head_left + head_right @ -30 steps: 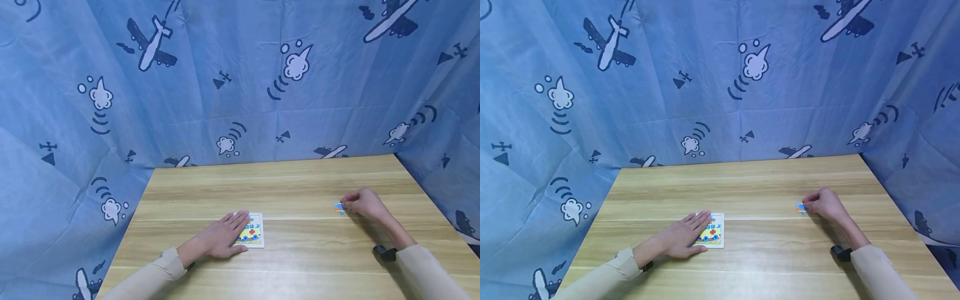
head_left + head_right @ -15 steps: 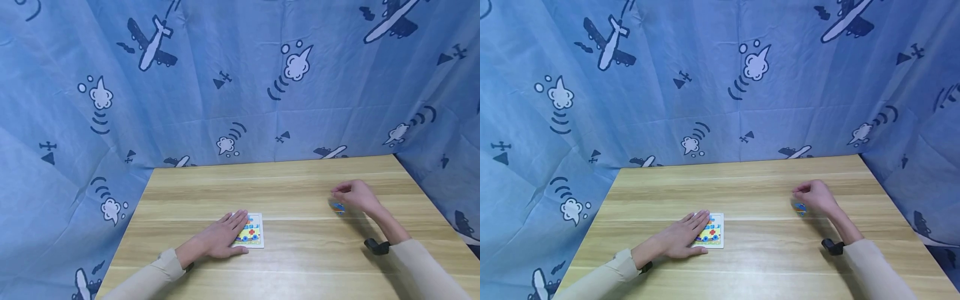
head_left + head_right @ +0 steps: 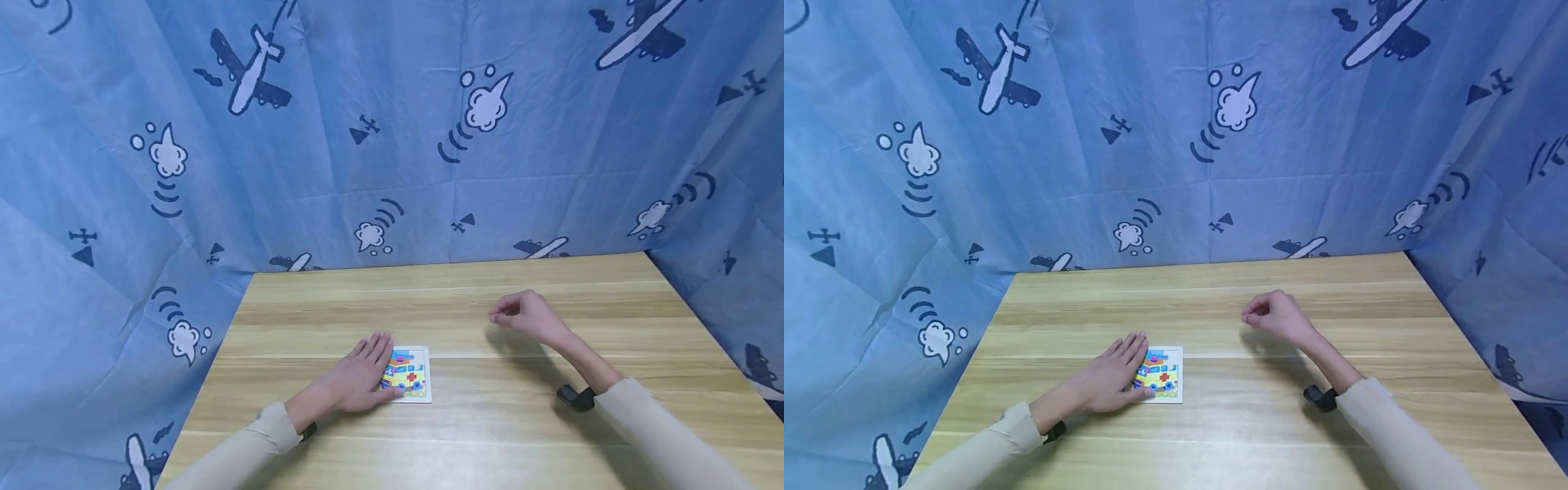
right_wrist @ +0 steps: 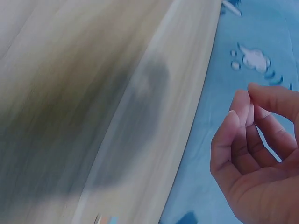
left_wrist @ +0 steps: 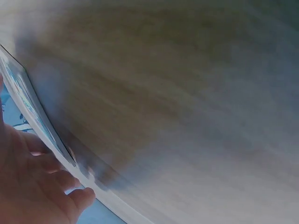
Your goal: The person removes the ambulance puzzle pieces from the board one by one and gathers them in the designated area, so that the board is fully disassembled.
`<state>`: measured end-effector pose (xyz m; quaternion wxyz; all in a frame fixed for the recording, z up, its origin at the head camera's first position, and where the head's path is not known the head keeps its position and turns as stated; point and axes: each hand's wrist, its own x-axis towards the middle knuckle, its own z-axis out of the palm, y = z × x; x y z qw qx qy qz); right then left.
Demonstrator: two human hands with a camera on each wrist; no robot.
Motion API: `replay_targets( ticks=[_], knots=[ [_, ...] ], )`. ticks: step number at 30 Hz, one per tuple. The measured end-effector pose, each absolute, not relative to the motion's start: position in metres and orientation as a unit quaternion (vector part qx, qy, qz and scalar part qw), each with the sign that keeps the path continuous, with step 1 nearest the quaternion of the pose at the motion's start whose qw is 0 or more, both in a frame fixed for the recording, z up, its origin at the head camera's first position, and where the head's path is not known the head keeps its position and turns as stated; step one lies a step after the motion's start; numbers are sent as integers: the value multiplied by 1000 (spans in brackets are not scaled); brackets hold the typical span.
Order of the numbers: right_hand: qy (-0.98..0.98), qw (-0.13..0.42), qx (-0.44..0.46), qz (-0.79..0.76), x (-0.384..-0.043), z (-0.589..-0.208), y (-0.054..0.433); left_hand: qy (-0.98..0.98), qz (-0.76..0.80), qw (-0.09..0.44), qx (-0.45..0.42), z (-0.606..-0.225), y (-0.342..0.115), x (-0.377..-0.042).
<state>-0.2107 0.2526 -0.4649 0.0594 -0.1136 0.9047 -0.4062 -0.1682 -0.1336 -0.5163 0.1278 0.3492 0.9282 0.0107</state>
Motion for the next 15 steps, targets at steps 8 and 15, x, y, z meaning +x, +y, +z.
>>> replay_targets(
  ticks=[8, 15],
  knots=[
    [898, 90, -164, -398, -208, -474, 206, 932, 7, 123, 341, -518, -133, -169],
    [891, 96, -215, -389, -202, -483, 170, 929, -9, 125, 347, -517, -136, -169]
  ],
)
